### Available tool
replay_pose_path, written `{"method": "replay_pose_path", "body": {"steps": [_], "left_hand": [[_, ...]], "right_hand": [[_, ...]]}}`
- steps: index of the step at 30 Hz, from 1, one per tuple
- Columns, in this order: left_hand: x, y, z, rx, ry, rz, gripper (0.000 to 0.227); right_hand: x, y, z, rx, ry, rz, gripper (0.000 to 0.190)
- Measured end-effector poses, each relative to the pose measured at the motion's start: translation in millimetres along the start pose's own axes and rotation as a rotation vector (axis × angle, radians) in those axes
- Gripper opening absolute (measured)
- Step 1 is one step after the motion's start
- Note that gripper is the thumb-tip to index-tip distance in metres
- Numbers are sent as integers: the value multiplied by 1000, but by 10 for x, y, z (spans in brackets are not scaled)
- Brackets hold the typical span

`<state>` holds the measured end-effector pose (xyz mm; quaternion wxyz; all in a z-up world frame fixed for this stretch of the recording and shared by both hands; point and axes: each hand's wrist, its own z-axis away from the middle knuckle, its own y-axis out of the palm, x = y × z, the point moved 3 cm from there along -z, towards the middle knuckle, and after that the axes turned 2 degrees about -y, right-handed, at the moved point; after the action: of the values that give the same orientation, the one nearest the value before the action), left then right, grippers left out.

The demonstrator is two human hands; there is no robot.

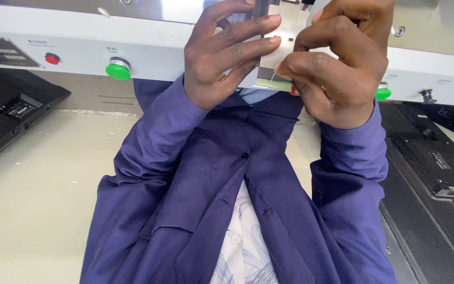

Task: Operating a specialized repair machine by using control buttons and manually adjusting mechanical components.

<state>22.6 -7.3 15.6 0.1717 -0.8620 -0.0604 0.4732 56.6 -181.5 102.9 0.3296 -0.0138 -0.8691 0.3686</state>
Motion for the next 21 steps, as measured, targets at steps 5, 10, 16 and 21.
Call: {"method": "replay_pose_path", "body": {"steps": [5,10,16,21], "left_hand": [[-17,-11,-18,18,-19,32,22],[5,-8,-1,28,-11,44,27],[11,11,-1,4,-1,40,26],[20,9,-9,-4,18,16,25]], "right_hand": [[-19,4,-43,-22,0,-59,22],[-59,-4,-40,-21,25,-45,22],[65,-63,-112,-82,4,-20,26],[364,-194,169,-310,-57,-45,19]]}}
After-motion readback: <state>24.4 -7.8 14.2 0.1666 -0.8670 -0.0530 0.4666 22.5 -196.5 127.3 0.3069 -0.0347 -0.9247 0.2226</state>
